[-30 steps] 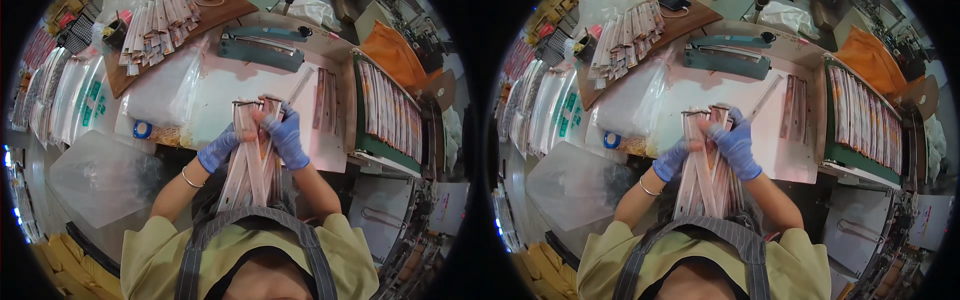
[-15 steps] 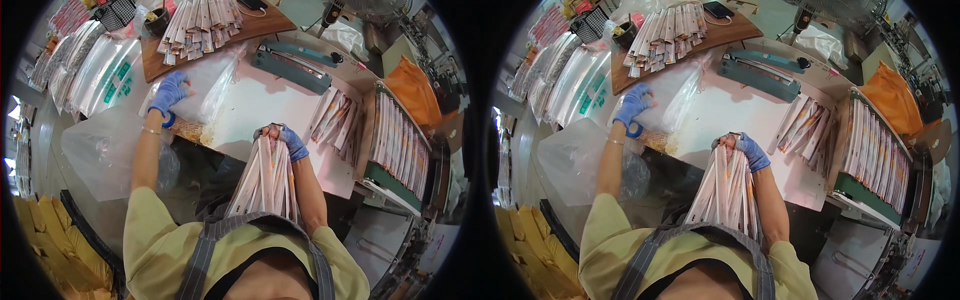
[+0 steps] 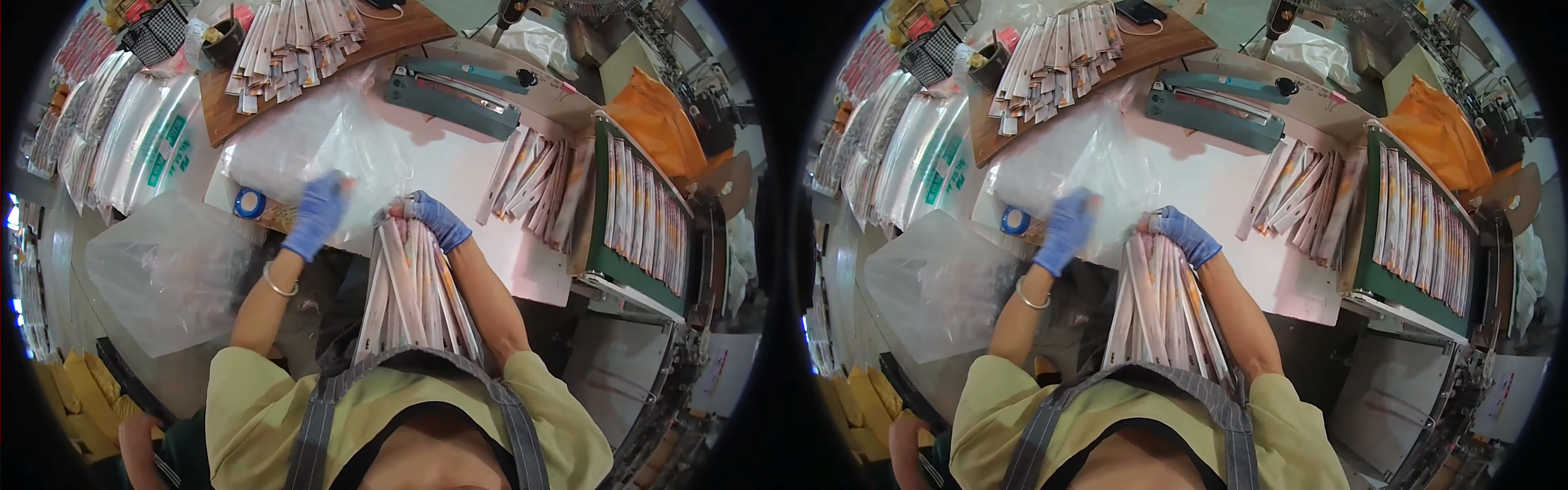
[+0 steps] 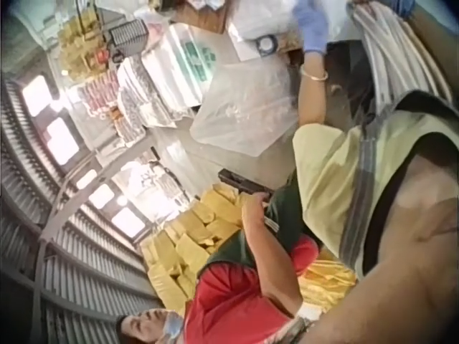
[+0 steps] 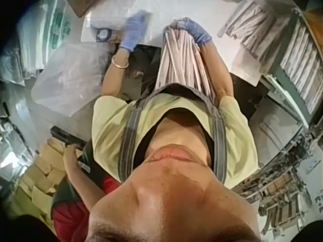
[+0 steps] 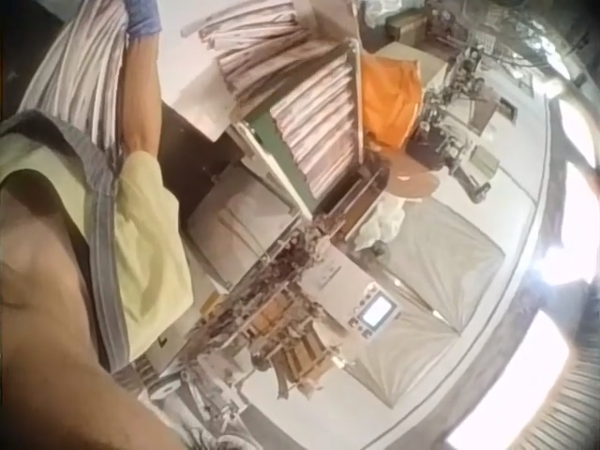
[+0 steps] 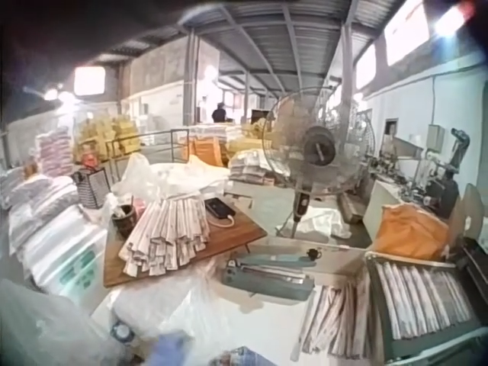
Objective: Packaging bundles of wooden chopsticks into plastic bags and sealing them with a heat sealer.
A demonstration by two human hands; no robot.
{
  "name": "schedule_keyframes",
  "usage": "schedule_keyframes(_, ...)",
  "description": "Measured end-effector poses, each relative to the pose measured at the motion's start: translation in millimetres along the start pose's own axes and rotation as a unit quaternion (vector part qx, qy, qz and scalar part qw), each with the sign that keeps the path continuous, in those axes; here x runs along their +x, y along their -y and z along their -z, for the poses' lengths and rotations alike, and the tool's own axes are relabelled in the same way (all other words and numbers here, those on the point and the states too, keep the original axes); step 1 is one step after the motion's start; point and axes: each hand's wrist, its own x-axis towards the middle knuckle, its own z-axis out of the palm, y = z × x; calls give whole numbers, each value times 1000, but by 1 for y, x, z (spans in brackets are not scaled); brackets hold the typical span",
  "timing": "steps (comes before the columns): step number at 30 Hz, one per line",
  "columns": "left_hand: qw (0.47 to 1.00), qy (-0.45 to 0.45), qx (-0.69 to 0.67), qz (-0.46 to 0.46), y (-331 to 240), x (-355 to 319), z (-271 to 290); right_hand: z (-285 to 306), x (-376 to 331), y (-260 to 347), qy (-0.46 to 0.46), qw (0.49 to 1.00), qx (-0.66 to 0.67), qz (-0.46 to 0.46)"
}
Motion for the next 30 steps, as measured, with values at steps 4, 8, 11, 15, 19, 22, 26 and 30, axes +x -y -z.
schedule_keyframes(4,893,-171,-345,233,37,-20,38,16,0,-16,17,999,41,-5)
schedule_keyframes(8,970,-14,-228,88,-25,-40,-27,-4,14,-14,45,998,32,-29)
schedule_keyframes(11,963,6,-220,156,-13,-29,-30,-11,9,-6,30,999,39,-19)
schedule_keyframes(15,958,-72,-209,184,8,-6,7,9,-1,-12,47,994,97,-18)
schedule_keyframes(19,965,39,-238,105,-17,-17,-16,-6,0,-1,47,989,128,-59)
schedule_keyframes(22,960,109,-232,114,-21,-17,-27,-4,11,-9,31,998,53,16)
schedule_keyframes(26,962,103,-222,120,-29,-13,-21,-5,6,4,44,999,1,18)
schedule_keyframes(30,995,-92,-17,-23,1,-4,-18,1,6,-4,75,996,23,49)
